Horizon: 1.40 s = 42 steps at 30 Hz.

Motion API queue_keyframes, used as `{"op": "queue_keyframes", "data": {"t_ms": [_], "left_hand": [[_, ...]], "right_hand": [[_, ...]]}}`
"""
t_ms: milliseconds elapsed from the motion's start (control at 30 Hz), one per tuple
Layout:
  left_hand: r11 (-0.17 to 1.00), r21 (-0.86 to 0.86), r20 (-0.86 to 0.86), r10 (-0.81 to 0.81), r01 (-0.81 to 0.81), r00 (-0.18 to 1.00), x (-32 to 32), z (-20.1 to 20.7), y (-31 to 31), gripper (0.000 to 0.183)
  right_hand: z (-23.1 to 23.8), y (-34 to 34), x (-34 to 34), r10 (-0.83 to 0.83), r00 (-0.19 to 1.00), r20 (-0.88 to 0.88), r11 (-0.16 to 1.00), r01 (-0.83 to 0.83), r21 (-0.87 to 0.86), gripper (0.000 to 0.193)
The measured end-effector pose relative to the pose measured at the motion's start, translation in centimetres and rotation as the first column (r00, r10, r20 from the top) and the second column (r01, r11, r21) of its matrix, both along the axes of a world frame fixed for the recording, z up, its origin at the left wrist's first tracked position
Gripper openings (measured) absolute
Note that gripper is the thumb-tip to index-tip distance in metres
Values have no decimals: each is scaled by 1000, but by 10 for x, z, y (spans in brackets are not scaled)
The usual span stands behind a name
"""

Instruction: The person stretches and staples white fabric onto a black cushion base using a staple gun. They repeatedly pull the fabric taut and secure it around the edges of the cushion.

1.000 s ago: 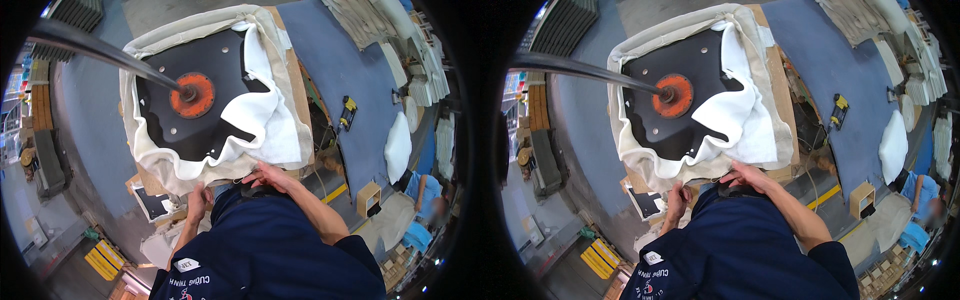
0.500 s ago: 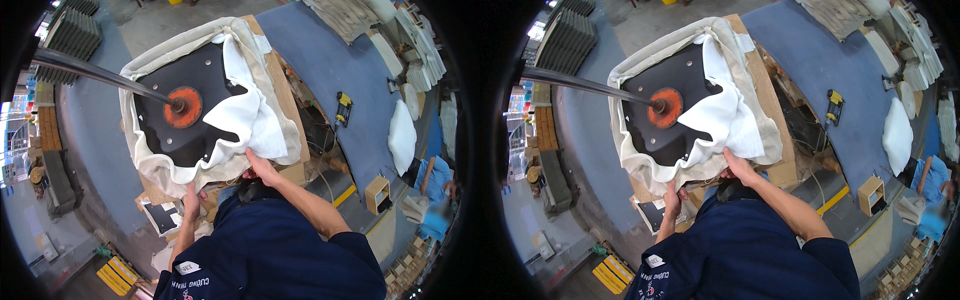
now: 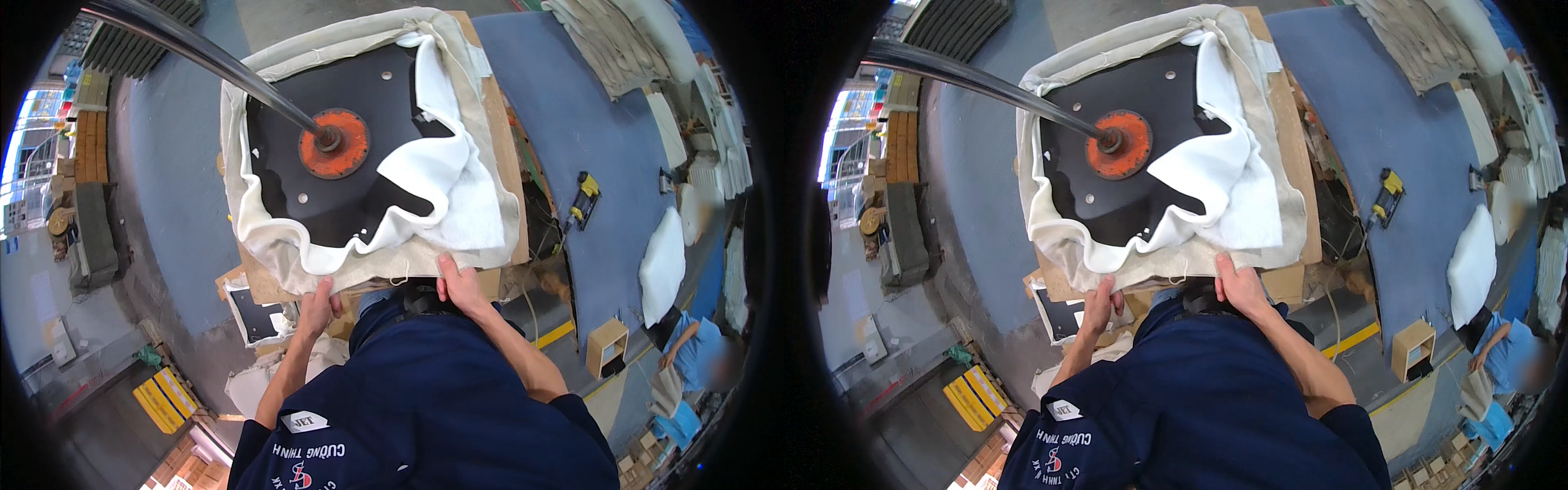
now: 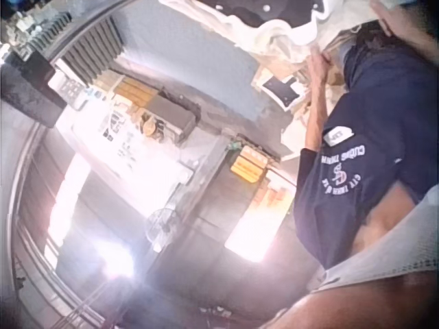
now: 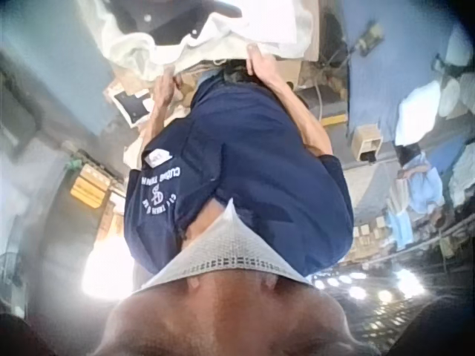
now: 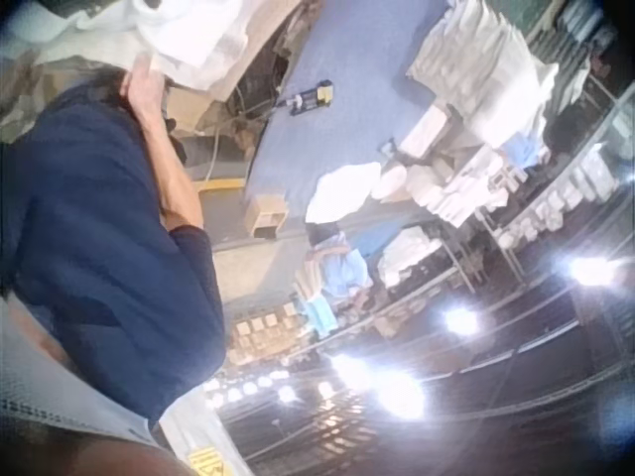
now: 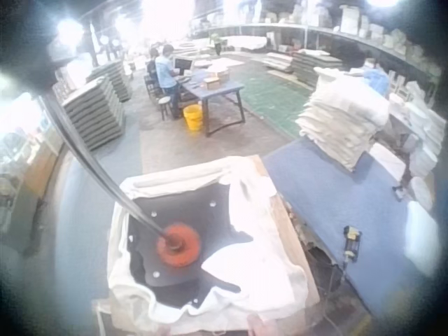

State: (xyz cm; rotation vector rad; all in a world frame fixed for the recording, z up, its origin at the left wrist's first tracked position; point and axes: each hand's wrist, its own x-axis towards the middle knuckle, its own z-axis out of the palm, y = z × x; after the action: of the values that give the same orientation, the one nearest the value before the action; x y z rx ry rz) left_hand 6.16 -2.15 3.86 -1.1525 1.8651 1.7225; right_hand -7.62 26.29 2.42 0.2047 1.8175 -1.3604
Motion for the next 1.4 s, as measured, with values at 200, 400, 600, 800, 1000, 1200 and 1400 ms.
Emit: {"op": "queue_keyframes", "data": {"t_ms": [200, 400, 600, 800, 1000, 1200, 1400], "left_hand": [[997, 78, 65, 15, -20, 998, 9, -9, 0, 65], [998, 67, 128, -4, -5, 992, -2, 1, 1, 57], [999, 51, 114, -17, 12, 993, -3, -1, 0, 55], [997, -68, 36, 51, -49, 998, 12, -18, 3, 66], [862, -502, -241, -62, -70, 969, 11, -30, 7, 66], [799, -596, -205, -242, 75, 949, 23, -46, -13, 62], [744, -654, -24, 160, -137, 987, 11, -79, 11, 43]], "right_hand": [[-9, 19, -15, 21, 999, 33, 993, -17, -114, 42], [-19, 43, -34, -192, 956, 222, 959, 231, -165, 39], [-37, 49, -37, -127, 990, -60, 983, 117, -141, 35], [0, 33, -34, 78, 872, -484, 997, -74, 27, 39], [4, 20, -13, 134, 690, -711, 987, -27, 159, 54], [36, 28, -27, 335, 850, -407, 936, -250, 248, 46], [9, 29, -29, 208, 819, -535, 973, -118, 197, 56]]}}
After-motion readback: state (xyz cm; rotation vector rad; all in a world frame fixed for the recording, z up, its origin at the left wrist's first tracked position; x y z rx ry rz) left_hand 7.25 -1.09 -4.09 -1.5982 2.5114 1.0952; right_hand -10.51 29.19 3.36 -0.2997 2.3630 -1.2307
